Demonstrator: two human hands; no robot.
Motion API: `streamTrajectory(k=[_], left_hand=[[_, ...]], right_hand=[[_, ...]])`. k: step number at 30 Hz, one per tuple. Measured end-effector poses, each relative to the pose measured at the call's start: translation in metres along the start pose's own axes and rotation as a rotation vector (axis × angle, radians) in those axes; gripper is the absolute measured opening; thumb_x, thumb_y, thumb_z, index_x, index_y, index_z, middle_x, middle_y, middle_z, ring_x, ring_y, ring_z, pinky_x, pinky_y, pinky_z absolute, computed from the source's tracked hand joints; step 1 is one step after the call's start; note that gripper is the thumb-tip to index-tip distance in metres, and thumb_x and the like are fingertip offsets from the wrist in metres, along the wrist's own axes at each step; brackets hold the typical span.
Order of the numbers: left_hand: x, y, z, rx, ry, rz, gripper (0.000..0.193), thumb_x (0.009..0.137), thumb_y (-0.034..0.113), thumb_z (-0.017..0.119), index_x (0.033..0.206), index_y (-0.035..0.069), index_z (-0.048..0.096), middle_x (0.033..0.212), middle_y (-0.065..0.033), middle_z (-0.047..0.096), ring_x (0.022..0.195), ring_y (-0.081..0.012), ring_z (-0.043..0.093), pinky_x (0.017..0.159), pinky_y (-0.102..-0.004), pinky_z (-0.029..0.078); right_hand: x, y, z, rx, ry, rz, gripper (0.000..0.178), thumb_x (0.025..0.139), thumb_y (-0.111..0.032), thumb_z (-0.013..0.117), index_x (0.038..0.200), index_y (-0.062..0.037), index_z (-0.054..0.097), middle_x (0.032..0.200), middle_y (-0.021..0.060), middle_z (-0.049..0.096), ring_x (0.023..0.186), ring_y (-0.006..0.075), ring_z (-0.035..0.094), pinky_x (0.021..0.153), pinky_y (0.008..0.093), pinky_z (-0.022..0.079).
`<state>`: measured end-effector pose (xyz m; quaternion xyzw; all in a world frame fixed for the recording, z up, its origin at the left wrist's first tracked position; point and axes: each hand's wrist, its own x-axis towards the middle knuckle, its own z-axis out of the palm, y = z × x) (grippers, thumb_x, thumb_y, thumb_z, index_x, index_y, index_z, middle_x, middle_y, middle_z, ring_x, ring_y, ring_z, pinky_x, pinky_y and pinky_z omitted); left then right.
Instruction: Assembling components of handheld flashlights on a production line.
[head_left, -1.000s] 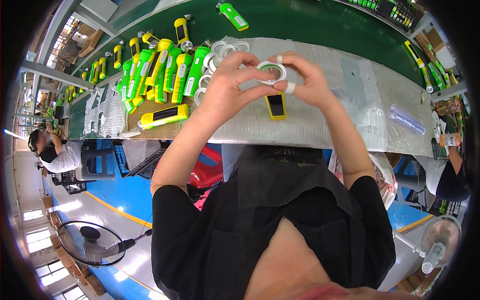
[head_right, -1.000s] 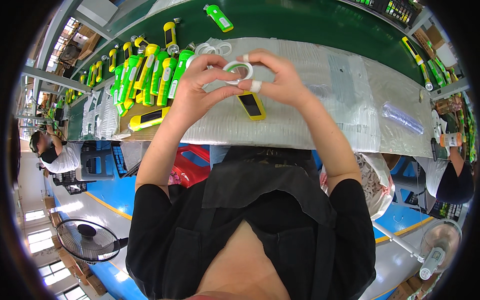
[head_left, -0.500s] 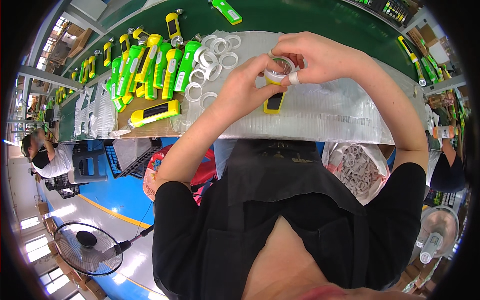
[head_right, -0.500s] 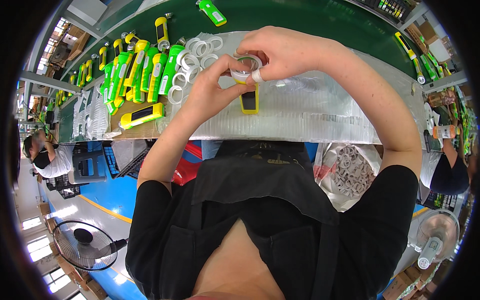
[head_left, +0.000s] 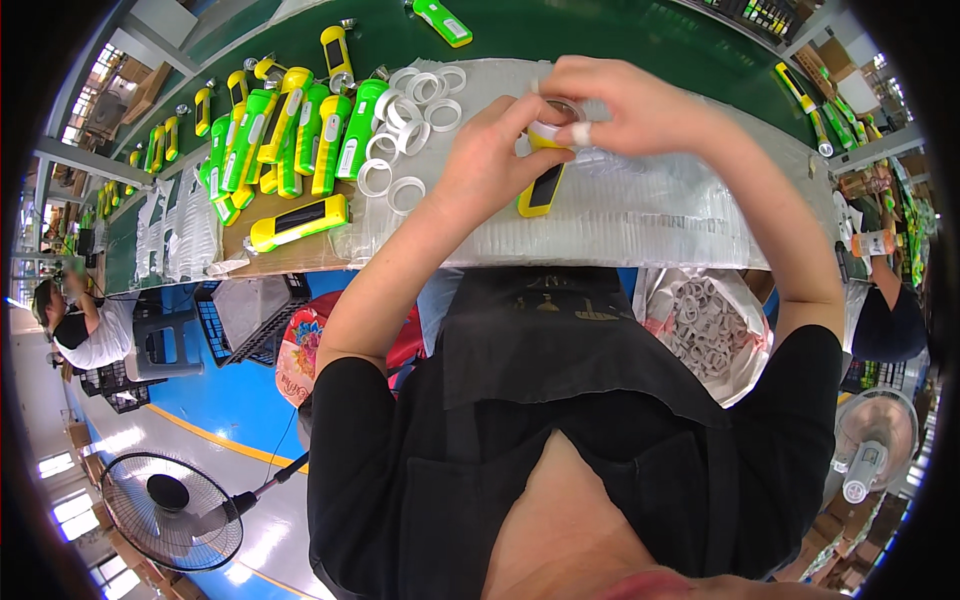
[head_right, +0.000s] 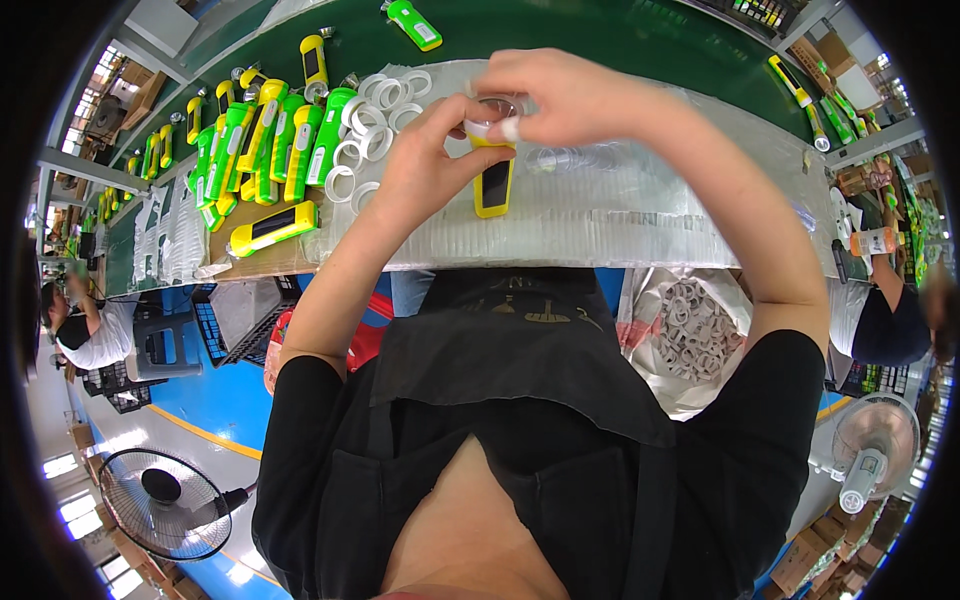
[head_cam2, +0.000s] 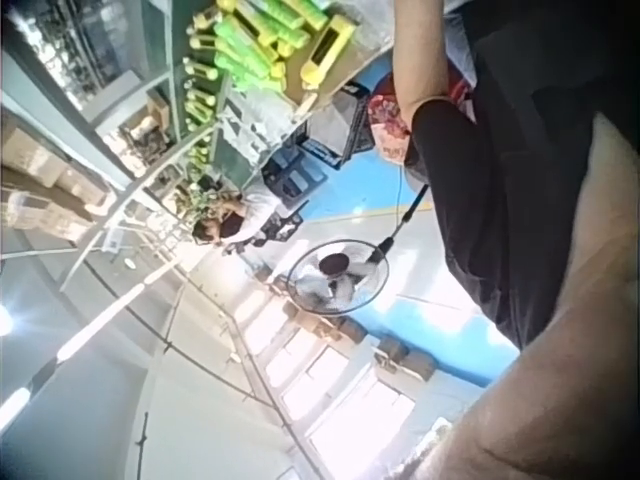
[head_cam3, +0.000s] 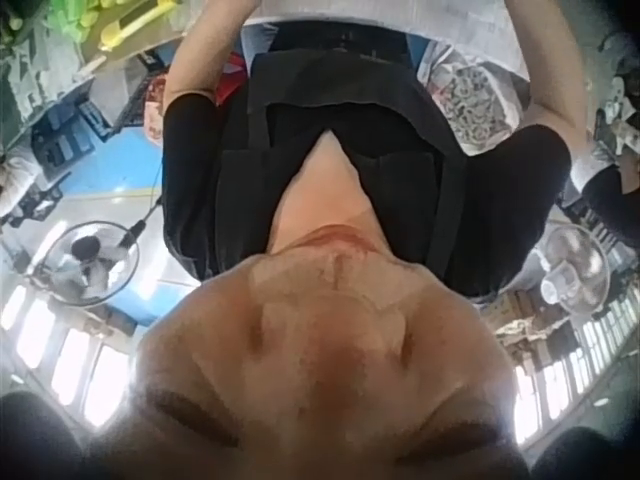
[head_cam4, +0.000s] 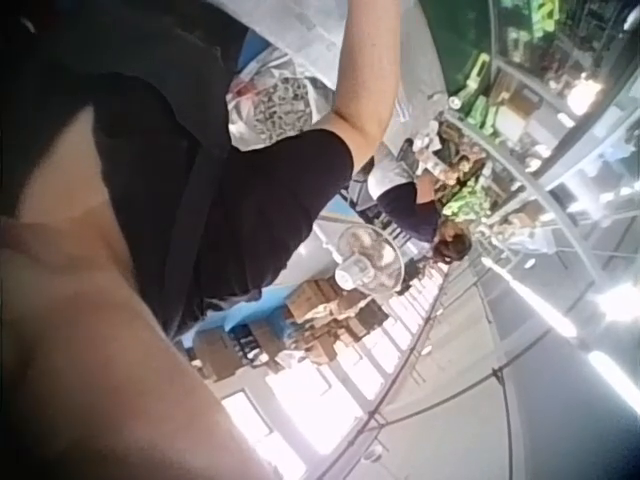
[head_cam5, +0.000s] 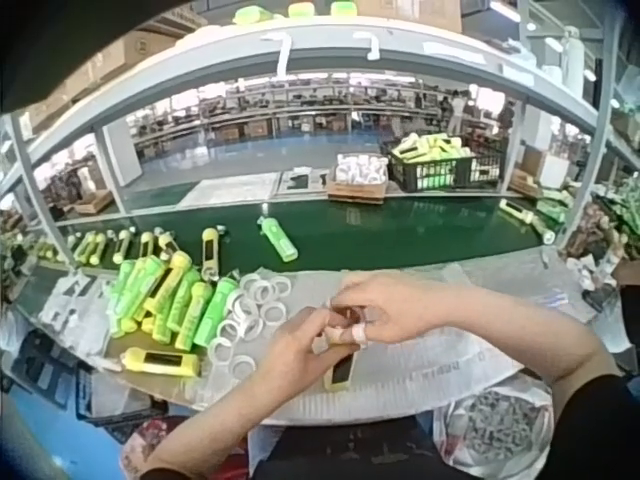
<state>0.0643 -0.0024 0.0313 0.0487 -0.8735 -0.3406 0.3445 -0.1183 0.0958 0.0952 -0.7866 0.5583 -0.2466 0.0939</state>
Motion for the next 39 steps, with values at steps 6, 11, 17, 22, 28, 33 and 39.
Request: streamTrajectory(k=[6,11,17,22,28,33,39], left_hand=[[-0.012,-0.006,-0.006,-0.116,0.028,0.034,0.033,0.074,0.014,0.081,0.101,0.009,0.061,0.106,-0.0103,0.068,0.094,-0.0282,0.066,0.081,-0.0342,0.053],[-0.012,-0.012,-0.004,-0.531,0.113,-0.079,0.03,0.077,0.011,0.081,0.098,0.006,0.06,0.116,-0.0108,0.064,0.102,-0.0182,0.064,0.089,-0.0326,0.051],[-0.012,0.013,-0.013,-1.056,-0.031,-0.263,0.029,0.079,0.004,0.074,0.103,0.004,0.058,0.094,-0.0081,0.066,0.091,-0.0182,0.066,0.08,-0.0318,0.053],[-0.012,0.035,-0.014,-0.963,0.042,-0.113,0.04,0.08,0.001,0.07,0.118,0.004,0.056,0.095,-0.0103,0.067,0.091,-0.0183,0.066,0.078,-0.0318,0.054],[-0.001,0.017,0.0,-0.837,0.034,-0.11,0.047,0.078,0.0,0.073,0.121,0.005,0.055,0.098,-0.0086,0.067,0.091,-0.015,0.066,0.078,-0.0286,0.054],[0.0,0.016,0.028,-0.86,-0.139,-0.03,0.064,0.074,0.003,0.079,0.131,0.006,0.052,0.111,-0.0078,0.065,0.104,-0.0148,0.062,0.086,-0.03,0.052],[-0.012,-0.011,0.052,-0.751,-0.153,-0.14,0.069,0.078,0.007,0.079,0.138,0.007,0.046,0.122,-0.0091,0.06,0.114,-0.0202,0.058,0.095,-0.0356,0.048]], right_hand=[[-0.016,-0.006,0.042,0.282,0.289,0.301,0.058,0.076,-0.024,0.08,0.125,-0.0041,0.055,0.104,0.0062,0.06,0.097,0.0183,0.058,0.088,0.0329,0.047],[-0.033,-0.02,0.146,0.589,0.561,0.361,0.073,0.073,-0.024,0.083,0.132,-0.003,0.045,0.117,0.0112,0.06,0.108,0.0226,0.061,0.09,0.0367,0.049],[-0.025,-0.061,0.144,1.431,0.201,0.37,0.023,0.073,-0.011,0.072,0.089,-0.0047,0.058,0.069,0.0044,0.059,0.055,0.0129,0.06,0.051,0.0264,0.047],[-0.027,-0.04,0.105,1.267,-0.176,0.332,0.025,0.071,-0.01,0.074,0.091,-0.005,0.058,0.075,0.0047,0.061,0.059,0.0124,0.061,0.053,0.0266,0.049],[-0.04,-0.034,0.115,0.745,0.349,0.365,0.053,0.071,-0.021,0.081,0.116,-0.0019,0.058,0.101,0.0056,0.063,0.093,0.0154,0.059,0.08,0.0307,0.047],[-0.084,-0.039,0.12,0.599,0.49,0.542,0.05,0.071,-0.023,0.082,0.108,-0.0017,0.058,0.09,0.0073,0.063,0.081,0.015,0.058,0.073,0.0314,0.048],[-0.185,-0.047,0.069,0.324,0.674,1.092,0.047,0.073,-0.034,0.081,0.092,0.0002,0.056,0.072,0.0005,0.048,0.066,0.0105,0.043,0.057,0.0291,0.038]])
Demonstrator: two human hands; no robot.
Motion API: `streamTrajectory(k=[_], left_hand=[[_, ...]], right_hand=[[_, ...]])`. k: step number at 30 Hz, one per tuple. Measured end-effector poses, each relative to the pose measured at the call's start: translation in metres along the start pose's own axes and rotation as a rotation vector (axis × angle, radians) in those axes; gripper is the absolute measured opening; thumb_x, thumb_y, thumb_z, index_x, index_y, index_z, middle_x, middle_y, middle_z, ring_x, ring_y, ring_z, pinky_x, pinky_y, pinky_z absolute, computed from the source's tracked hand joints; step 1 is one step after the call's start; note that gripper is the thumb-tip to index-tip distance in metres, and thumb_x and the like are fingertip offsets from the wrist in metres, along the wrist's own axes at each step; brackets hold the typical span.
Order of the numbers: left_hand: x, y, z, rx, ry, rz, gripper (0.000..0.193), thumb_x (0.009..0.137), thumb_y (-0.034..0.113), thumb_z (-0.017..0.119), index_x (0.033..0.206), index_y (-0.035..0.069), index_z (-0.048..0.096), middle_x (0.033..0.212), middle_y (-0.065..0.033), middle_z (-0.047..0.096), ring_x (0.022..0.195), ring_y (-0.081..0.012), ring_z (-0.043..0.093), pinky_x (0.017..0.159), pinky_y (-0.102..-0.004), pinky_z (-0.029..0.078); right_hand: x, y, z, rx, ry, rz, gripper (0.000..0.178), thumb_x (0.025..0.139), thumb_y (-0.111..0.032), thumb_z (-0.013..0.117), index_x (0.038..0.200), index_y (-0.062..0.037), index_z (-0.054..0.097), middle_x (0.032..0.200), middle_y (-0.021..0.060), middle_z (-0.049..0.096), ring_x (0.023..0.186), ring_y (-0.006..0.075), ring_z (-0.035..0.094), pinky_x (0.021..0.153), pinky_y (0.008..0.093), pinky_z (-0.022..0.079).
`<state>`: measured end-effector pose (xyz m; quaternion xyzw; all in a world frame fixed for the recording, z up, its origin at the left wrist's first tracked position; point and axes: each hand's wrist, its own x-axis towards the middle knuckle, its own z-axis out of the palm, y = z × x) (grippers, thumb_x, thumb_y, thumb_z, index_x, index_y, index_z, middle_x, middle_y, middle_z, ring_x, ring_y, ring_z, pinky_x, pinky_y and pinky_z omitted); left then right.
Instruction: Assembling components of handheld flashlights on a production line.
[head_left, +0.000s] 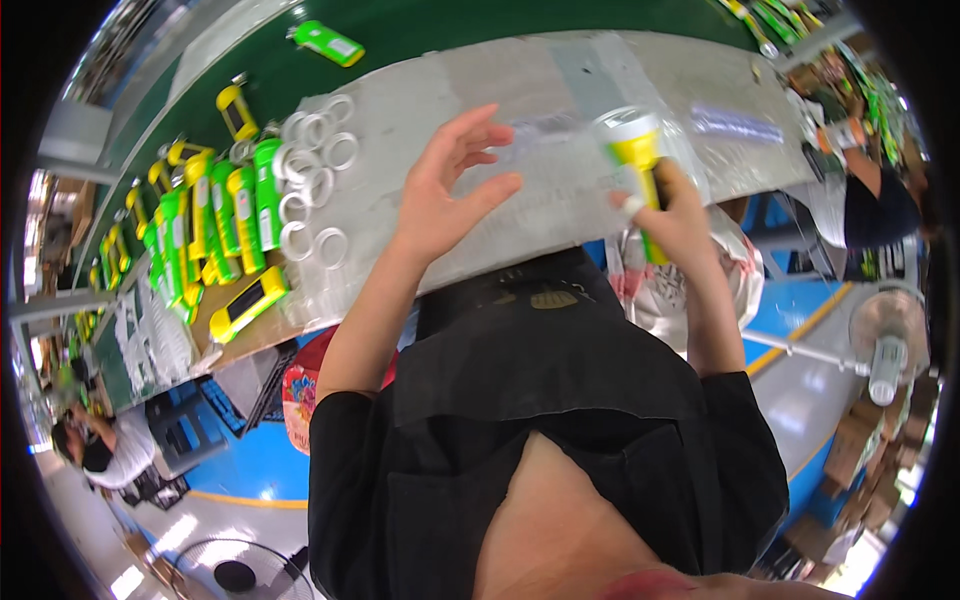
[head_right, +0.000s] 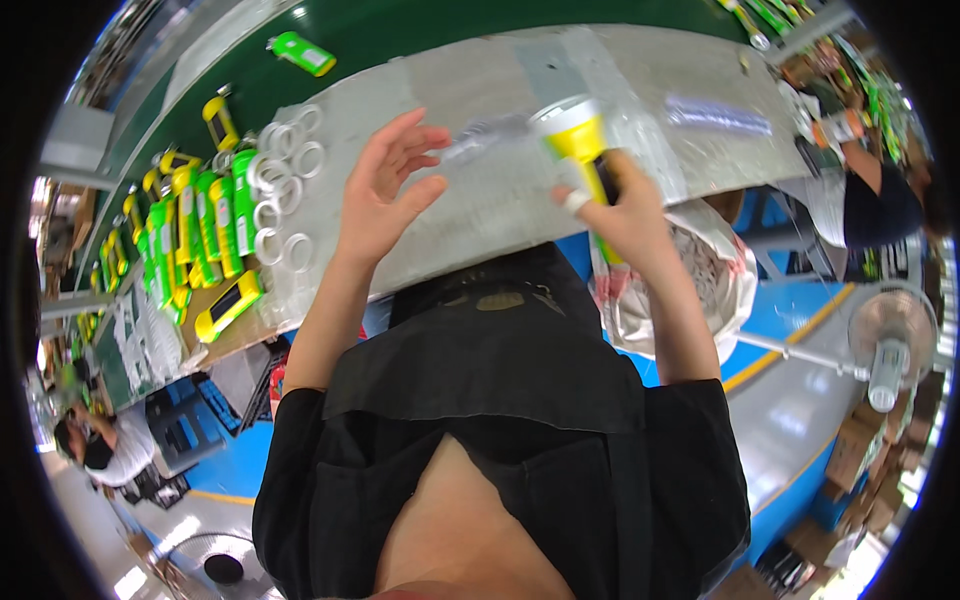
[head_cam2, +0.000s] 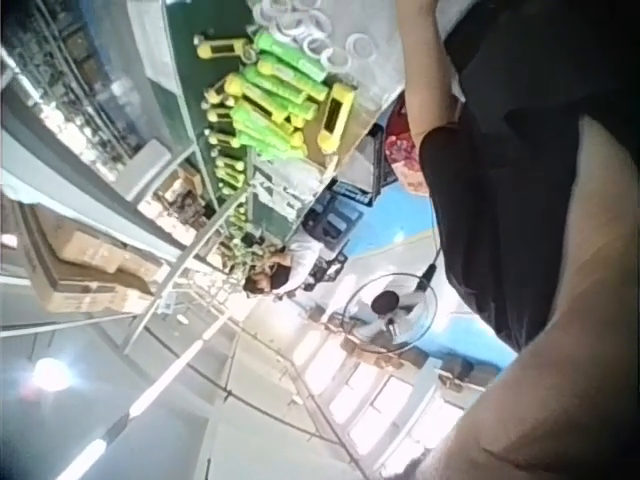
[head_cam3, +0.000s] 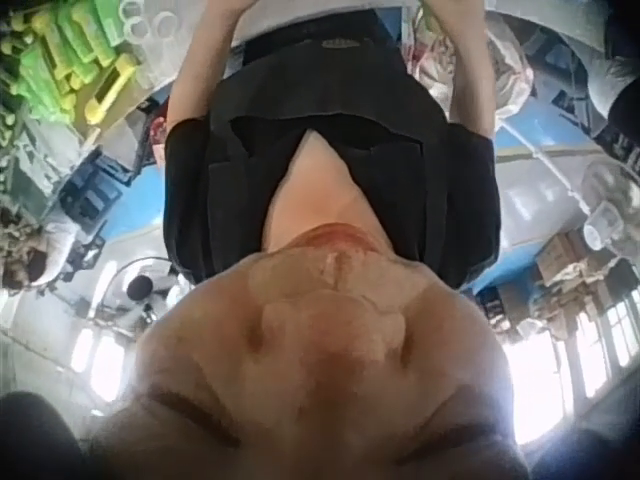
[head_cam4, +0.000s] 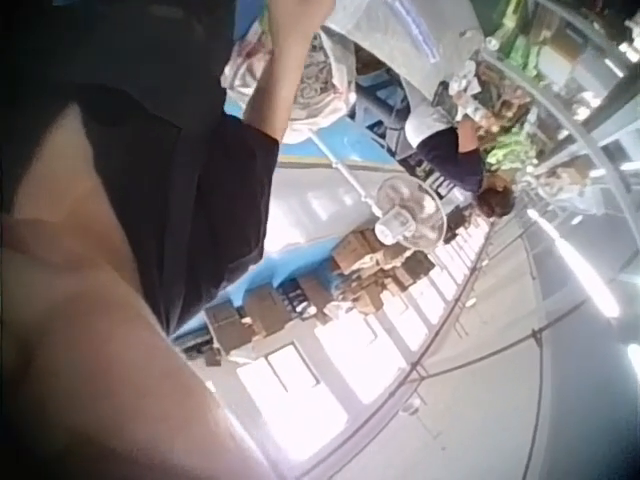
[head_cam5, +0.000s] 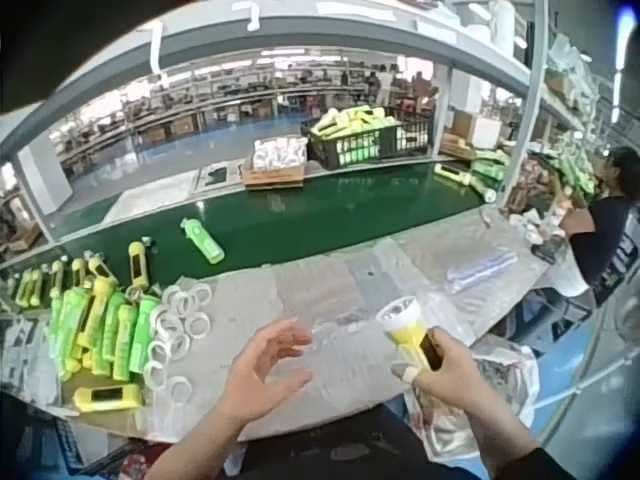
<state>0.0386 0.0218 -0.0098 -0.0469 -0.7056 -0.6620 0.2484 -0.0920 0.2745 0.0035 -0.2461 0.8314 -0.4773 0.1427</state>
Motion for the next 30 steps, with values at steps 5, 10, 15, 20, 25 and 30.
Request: streamTrajectory(k=[5,10,15,20,25,30], left_hand=[[0.0,-0.004,0.024,0.001,-0.077,-0.062,0.064,0.081,0.008,0.077,0.137,0.007,0.048,0.115,-0.0092,0.063,0.111,-0.0199,0.06,0.091,-0.035,0.05],[-0.003,-0.014,0.026,0.102,-0.107,-0.075,0.063,0.078,0.006,0.078,0.135,0.006,0.051,0.118,-0.0107,0.063,0.112,-0.0195,0.06,0.091,-0.0342,0.05],[-0.001,-0.002,0.042,-0.144,-0.086,-0.102,0.074,0.072,0.005,0.082,0.138,0.004,0.048,0.12,-0.0106,0.063,0.113,-0.0193,0.06,0.095,-0.0348,0.048],[0.007,0.035,0.053,-0.391,-0.15,-0.278,0.066,0.071,0.004,0.075,0.132,0.002,0.052,0.118,-0.0118,0.064,0.106,-0.0183,0.063,0.092,-0.032,0.05],[0.009,0.033,0.041,-0.385,0.011,-0.302,0.042,0.073,0.004,0.072,0.113,0.004,0.058,0.104,-0.0109,0.066,0.097,-0.0193,0.064,0.088,-0.0336,0.052],[0.019,0.03,0.026,-0.406,0.04,-0.236,0.03,0.076,0.006,0.07,0.102,0.004,0.057,0.099,-0.0116,0.065,0.094,-0.0205,0.064,0.085,-0.0348,0.053]], right_hand=[[-0.065,0.025,-0.013,0.177,0.636,-0.398,0.023,0.082,-0.01,0.074,0.098,-0.0002,0.059,0.078,0.0111,0.064,0.068,0.0183,0.063,0.062,0.03,0.049],[-0.075,0.038,0.005,-0.239,0.348,-0.085,0.04,0.077,-0.028,0.077,0.096,0.0021,0.058,0.076,0.0193,0.064,0.069,0.0335,0.066,0.062,0.0387,0.05],[-0.055,-0.006,0.032,-0.169,0.25,-0.215,0.041,0.075,-0.025,0.08,0.099,-0.0017,0.057,0.074,0.0121,0.062,0.063,0.0206,0.062,0.059,0.0324,0.048],[-0.03,-0.016,0.065,-0.072,0.074,-0.382,0.044,0.072,-0.02,0.08,0.105,-0.0035,0.056,0.081,0.0147,0.065,0.071,0.0306,0.068,0.062,0.0358,0.052],[-0.007,-0.026,0.086,0.064,-0.047,-0.45,0.043,0.071,-0.013,0.077,0.108,-0.0021,0.057,0.087,0.0122,0.066,0.078,0.0256,0.068,0.069,0.0342,0.052],[0.018,-0.035,0.088,0.295,-0.474,-0.216,0.04,0.072,-0.01,0.075,0.107,-0.0018,0.058,0.095,0.0052,0.064,0.085,0.0144,0.061,0.077,0.0293,0.049]])
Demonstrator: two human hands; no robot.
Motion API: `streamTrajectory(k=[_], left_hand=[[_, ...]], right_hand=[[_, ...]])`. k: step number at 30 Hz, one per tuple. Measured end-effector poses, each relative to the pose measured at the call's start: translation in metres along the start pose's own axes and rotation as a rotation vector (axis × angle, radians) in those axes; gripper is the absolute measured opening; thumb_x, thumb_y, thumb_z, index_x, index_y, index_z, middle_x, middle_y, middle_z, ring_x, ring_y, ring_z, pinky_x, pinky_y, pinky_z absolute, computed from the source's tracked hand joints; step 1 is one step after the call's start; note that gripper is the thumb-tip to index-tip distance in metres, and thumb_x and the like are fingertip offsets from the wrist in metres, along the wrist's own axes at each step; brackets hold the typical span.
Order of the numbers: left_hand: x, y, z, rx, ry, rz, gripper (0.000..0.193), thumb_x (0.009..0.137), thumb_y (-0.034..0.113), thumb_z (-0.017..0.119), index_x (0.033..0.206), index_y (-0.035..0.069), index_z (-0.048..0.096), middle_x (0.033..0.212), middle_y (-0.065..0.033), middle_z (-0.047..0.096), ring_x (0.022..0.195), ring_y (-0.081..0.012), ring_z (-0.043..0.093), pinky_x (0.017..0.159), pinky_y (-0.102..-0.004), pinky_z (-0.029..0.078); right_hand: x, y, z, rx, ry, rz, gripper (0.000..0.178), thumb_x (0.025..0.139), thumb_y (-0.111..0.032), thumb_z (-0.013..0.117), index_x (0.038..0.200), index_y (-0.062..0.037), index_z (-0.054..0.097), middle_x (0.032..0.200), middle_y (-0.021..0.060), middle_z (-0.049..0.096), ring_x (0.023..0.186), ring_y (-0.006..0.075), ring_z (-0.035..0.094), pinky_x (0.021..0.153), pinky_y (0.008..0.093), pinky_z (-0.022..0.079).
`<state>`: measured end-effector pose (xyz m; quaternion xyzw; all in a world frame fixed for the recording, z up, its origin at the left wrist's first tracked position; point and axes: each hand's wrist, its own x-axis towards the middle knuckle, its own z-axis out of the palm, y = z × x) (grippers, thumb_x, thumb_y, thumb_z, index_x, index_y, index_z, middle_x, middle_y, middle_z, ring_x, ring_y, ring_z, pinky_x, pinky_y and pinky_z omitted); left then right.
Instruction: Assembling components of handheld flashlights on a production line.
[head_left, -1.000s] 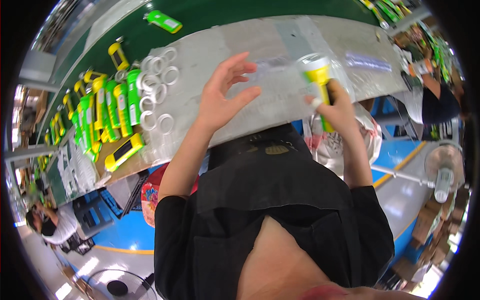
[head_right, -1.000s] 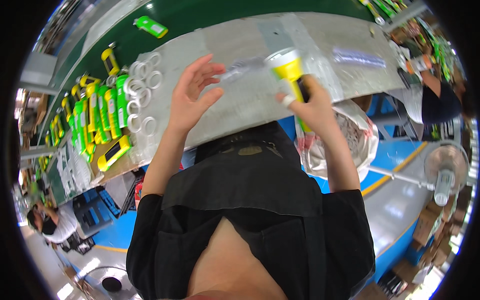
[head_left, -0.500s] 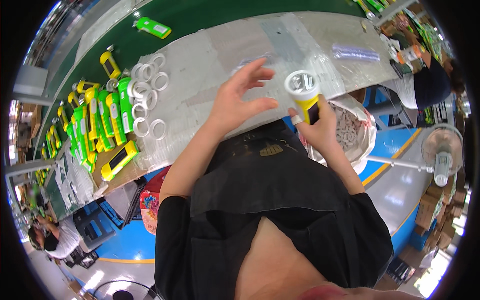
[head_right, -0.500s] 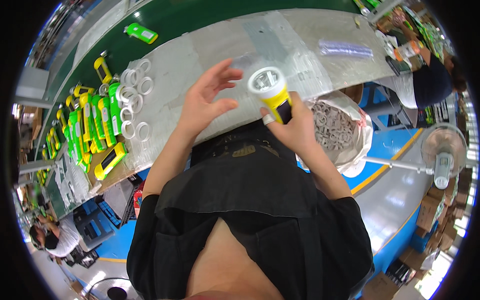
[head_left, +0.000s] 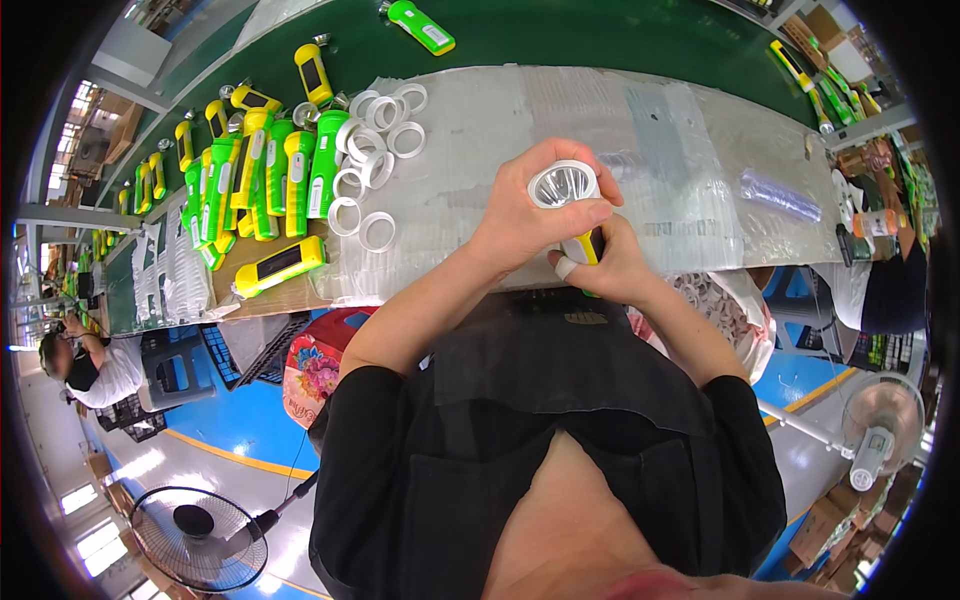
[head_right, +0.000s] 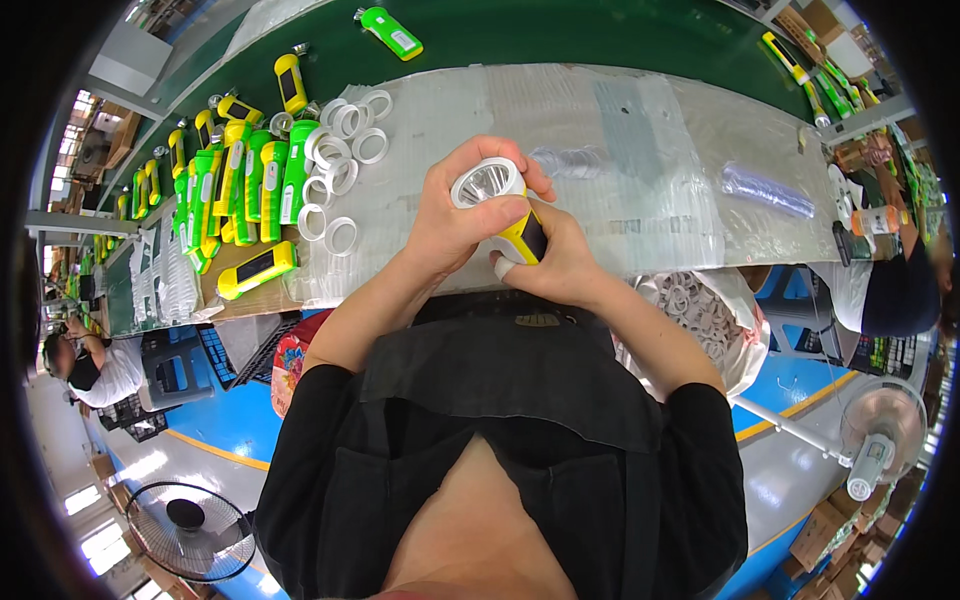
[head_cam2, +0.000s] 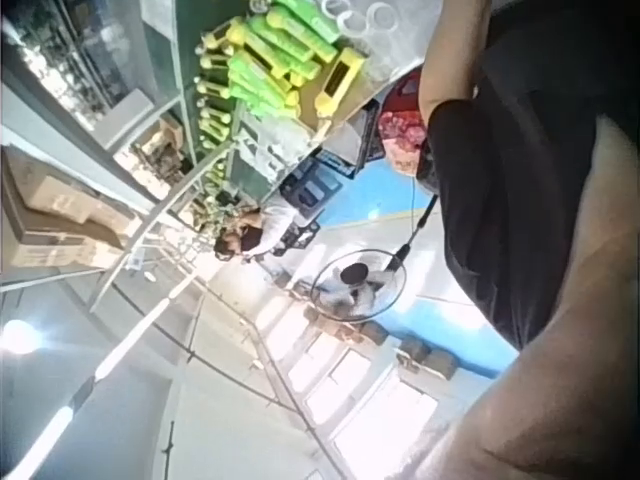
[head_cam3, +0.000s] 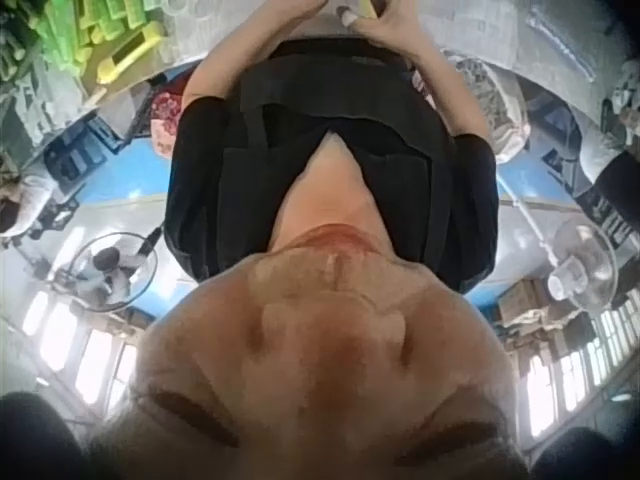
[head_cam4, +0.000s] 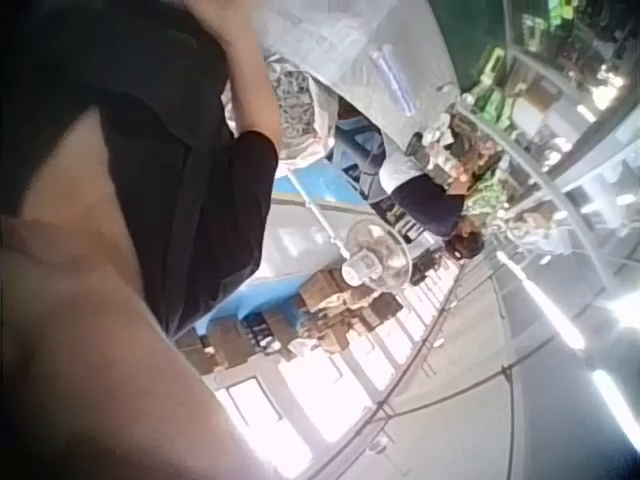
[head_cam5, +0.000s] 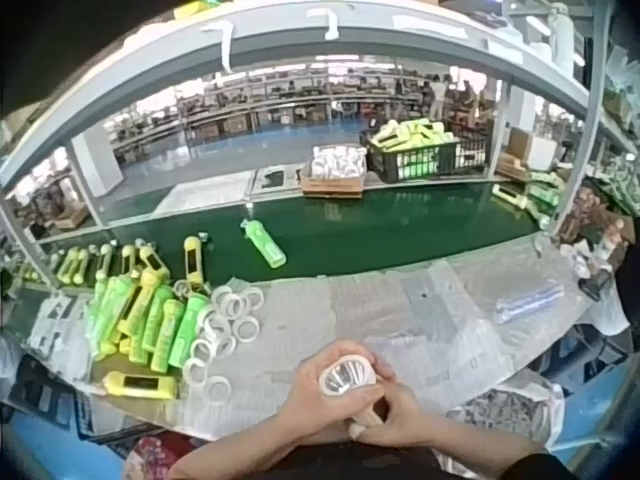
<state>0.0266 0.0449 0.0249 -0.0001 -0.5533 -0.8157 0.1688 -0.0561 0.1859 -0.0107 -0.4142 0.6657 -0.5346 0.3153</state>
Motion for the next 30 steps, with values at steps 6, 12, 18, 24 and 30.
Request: streamTrajectory(k=[6,12,18,24,30], left_hand=[[0.029,0.011,-0.013,0.253,0.044,0.35,0.04,0.073,0.006,0.079,0.106,0.005,0.055,0.102,-0.0096,0.066,0.093,-0.0172,0.065,0.081,-0.0311,0.053],[0.093,0.014,-0.064,1.172,0.025,0.542,0.072,0.07,0.037,0.084,0.127,0.009,0.052,0.14,-0.0216,0.043,0.126,-0.0396,0.046,0.103,-0.0465,0.041],[0.173,0.018,-0.175,1.713,0.427,-0.146,0.065,0.08,0.052,0.07,0.134,0.022,0.051,0.118,-0.0248,0.059,0.104,-0.0402,0.061,0.087,-0.0449,0.051],[0.191,-0.021,-0.238,1.654,0.285,-0.156,0.046,0.086,0.048,0.067,0.125,0.023,0.06,0.094,-0.0205,0.063,0.094,-0.0364,0.061,0.083,-0.0439,0.051],[0.129,0.001,-0.129,1.277,0.107,0.059,0.037,0.084,0.033,0.072,0.118,0.023,0.063,0.089,-0.0153,0.056,0.084,-0.032,0.058,0.074,-0.0411,0.05]], right_hand=[[0.063,-0.01,-0.034,-0.215,-0.084,-0.292,0.056,0.068,-0.019,0.079,0.118,-0.0032,0.058,0.102,0.0122,0.065,0.092,0.0258,0.063,0.082,0.035,0.049],[0.203,0.007,-0.124,-0.968,0.208,-0.628,0.056,0.074,-0.01,0.072,0.126,-0.0265,0.058,0.137,0.0168,0.049,0.117,0.0407,0.054,0.099,0.0444,0.045],[0.28,0.074,-0.281,-1.297,0.221,-0.324,0.058,0.083,0.0,0.058,0.132,-0.031,0.052,0.15,0.004,0.039,0.13,0.0296,0.048,0.103,0.0363,0.046],[0.248,0.087,-0.342,-1.421,0.483,-0.224,0.04,0.085,-0.005,0.056,0.124,-0.0149,0.06,0.135,0.0029,0.055,0.12,0.027,0.053,0.098,0.0418,0.046],[0.203,0.043,-0.161,-0.199,0.312,-0.235,0.025,0.091,-0.025,0.069,0.104,-0.0037,0.069,0.092,0.0043,0.068,0.078,0.0118,0.063,0.069,0.0271,0.051]])
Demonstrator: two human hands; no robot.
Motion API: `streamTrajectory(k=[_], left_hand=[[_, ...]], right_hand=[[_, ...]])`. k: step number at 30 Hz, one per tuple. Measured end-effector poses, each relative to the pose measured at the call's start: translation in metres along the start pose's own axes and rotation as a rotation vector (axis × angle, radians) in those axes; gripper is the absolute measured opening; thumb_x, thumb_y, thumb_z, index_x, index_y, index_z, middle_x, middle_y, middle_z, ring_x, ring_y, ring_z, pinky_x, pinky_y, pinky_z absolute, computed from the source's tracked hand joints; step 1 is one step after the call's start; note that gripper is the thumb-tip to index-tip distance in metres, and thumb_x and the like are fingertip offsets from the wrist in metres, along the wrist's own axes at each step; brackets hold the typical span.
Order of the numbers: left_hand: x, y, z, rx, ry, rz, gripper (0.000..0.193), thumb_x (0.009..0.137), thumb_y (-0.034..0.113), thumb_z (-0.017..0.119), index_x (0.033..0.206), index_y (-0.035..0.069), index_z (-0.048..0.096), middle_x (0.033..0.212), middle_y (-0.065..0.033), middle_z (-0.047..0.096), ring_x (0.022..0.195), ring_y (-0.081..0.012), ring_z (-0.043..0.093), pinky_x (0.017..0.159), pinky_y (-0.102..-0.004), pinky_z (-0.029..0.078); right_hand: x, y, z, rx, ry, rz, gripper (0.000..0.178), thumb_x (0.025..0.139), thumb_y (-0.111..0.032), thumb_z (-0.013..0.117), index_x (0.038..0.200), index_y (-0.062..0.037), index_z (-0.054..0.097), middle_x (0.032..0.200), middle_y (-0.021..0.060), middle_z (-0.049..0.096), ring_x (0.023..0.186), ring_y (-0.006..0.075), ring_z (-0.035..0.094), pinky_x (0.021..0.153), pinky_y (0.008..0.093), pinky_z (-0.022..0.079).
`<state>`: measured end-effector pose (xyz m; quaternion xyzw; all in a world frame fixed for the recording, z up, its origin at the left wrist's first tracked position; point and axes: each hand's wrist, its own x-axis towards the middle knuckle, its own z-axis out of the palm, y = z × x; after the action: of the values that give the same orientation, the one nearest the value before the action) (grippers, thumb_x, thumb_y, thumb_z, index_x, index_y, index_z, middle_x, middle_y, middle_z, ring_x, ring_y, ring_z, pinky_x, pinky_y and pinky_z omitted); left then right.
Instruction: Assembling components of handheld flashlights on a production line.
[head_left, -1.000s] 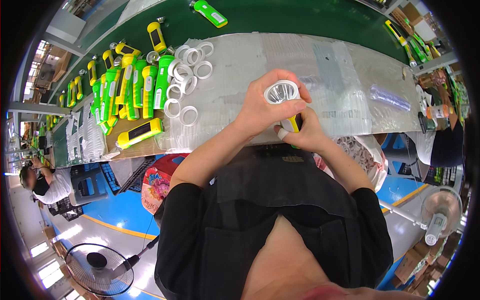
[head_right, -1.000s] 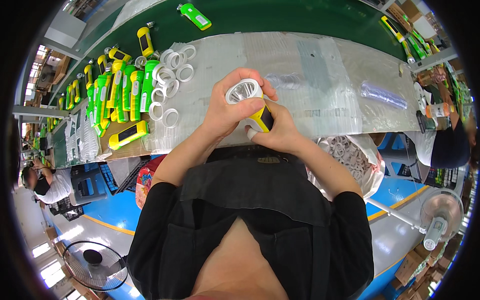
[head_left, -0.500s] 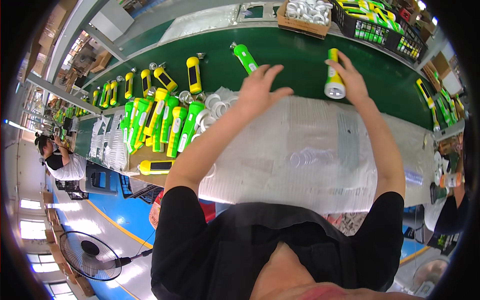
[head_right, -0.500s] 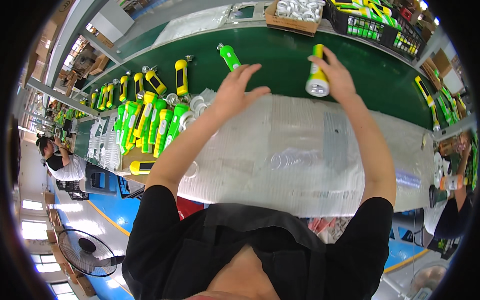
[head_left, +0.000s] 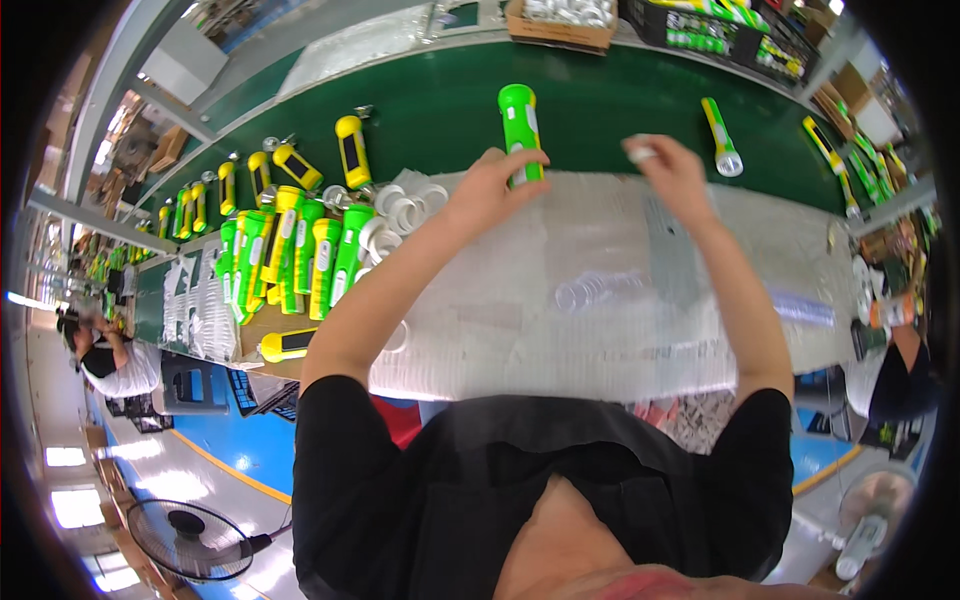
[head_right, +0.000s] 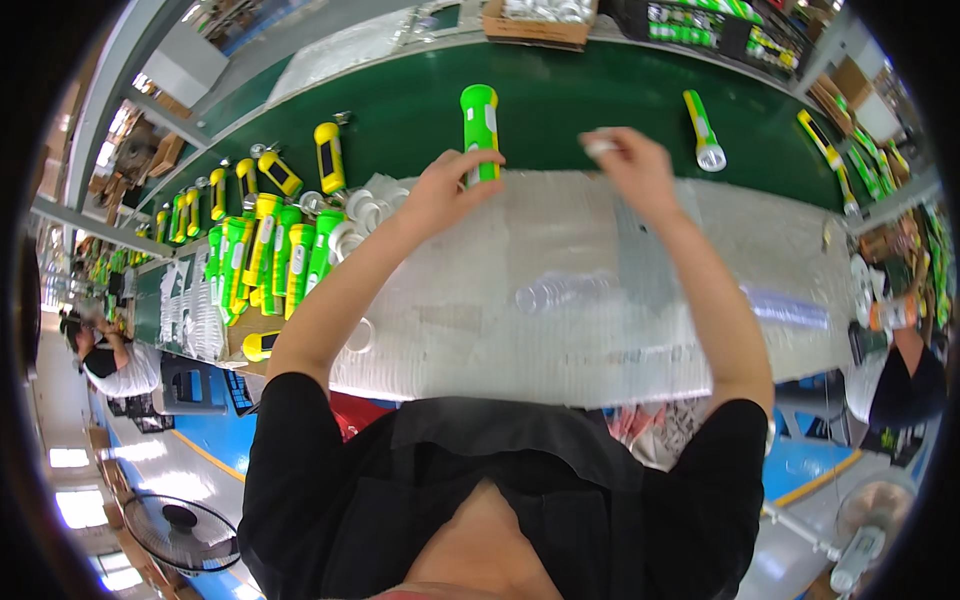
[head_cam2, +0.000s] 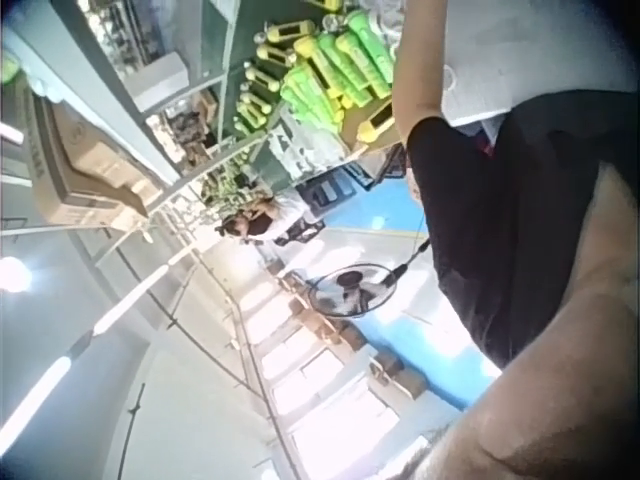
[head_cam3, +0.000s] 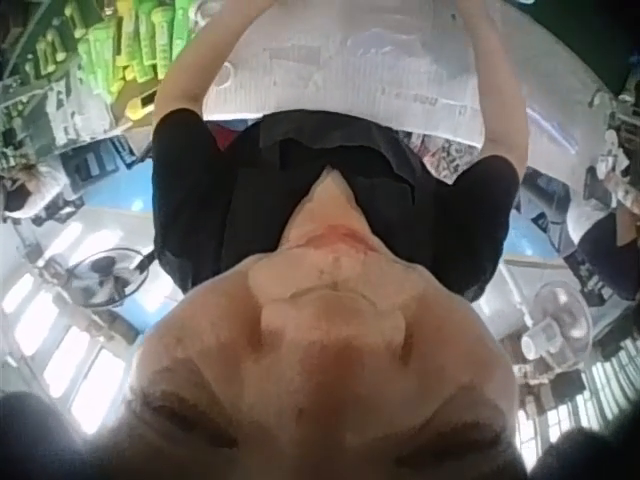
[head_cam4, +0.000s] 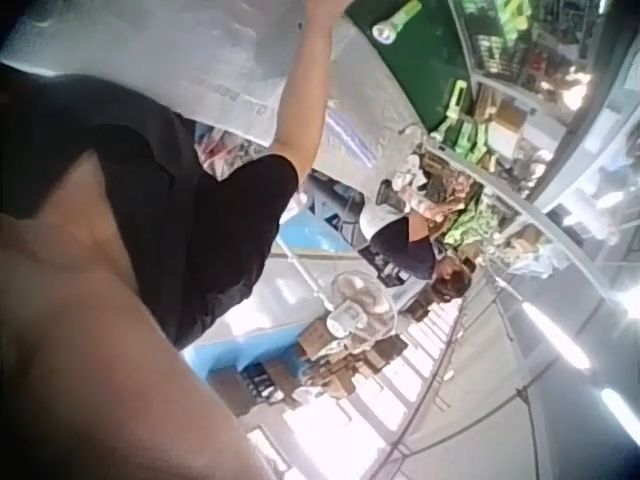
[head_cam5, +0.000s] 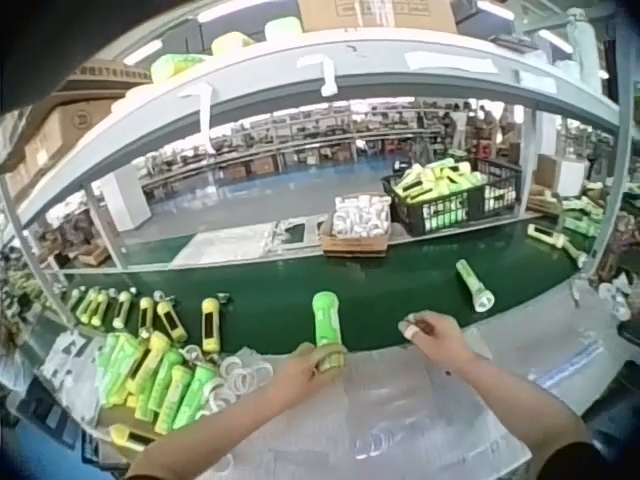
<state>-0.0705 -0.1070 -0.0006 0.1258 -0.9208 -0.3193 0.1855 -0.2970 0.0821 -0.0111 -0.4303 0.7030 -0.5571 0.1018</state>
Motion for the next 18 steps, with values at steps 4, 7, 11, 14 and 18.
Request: streamTrajectory(k=[4,7,11,14,18], left_hand=[[-0.092,0.054,0.02,-0.11,-0.078,0.389,0.04,0.082,0.031,0.073,0.12,0.024,0.063,0.09,-0.0146,0.051,0.081,-0.0316,0.057,0.07,-0.0409,0.05],[-0.136,0.072,0.02,-0.118,-0.219,0.309,0.043,0.082,0.03,0.074,0.123,0.024,0.061,0.091,-0.0141,0.058,0.08,-0.0302,0.061,0.07,-0.0381,0.052],[-0.149,0.067,0.008,-0.467,0.255,0.077,0.042,0.092,0.02,0.067,0.129,0.007,0.055,0.096,-0.0124,0.068,0.086,-0.018,0.067,0.077,-0.0315,0.053],[-0.14,0.073,0.015,-0.761,0.323,0.075,0.042,0.105,0.032,0.041,0.133,0.003,0.05,0.108,-0.0096,0.067,0.102,-0.0165,0.061,0.087,-0.0282,0.047],[-0.159,0.079,0.017,-0.896,0.093,-0.057,0.039,0.104,0.034,0.044,0.123,0.002,0.057,0.1,-0.0061,0.067,0.086,-0.0107,0.059,0.073,-0.0233,0.048]], right_hand=[[-0.063,-0.076,0.066,0.688,-0.174,0.507,0.052,0.088,-0.037,0.07,0.124,-0.0019,0.055,0.105,0.0128,0.066,0.092,0.0202,0.066,0.081,0.0325,0.054],[-0.111,-0.087,0.084,0.887,-0.055,0.511,0.05,0.089,-0.031,0.067,0.127,-0.0019,0.05,0.105,0.0153,0.064,0.092,0.0234,0.065,0.083,0.0366,0.054],[-0.171,-0.108,0.093,1.067,-0.27,0.463,0.056,0.083,-0.031,0.07,0.126,-0.0025,0.049,0.089,0.0108,0.059,0.072,0.0205,0.059,0.065,0.0332,0.049],[-0.199,-0.127,0.099,1.059,-0.483,0.409,0.059,0.081,-0.04,0.072,0.122,-0.0032,0.049,0.084,0.0108,0.058,0.068,0.0189,0.059,0.062,0.0318,0.048],[-0.212,-0.137,0.102,0.985,-0.701,0.307,0.059,0.081,-0.046,0.072,0.115,-0.0061,0.046,0.085,0.0116,0.06,0.066,0.0188,0.06,0.062,0.0307,0.049]])
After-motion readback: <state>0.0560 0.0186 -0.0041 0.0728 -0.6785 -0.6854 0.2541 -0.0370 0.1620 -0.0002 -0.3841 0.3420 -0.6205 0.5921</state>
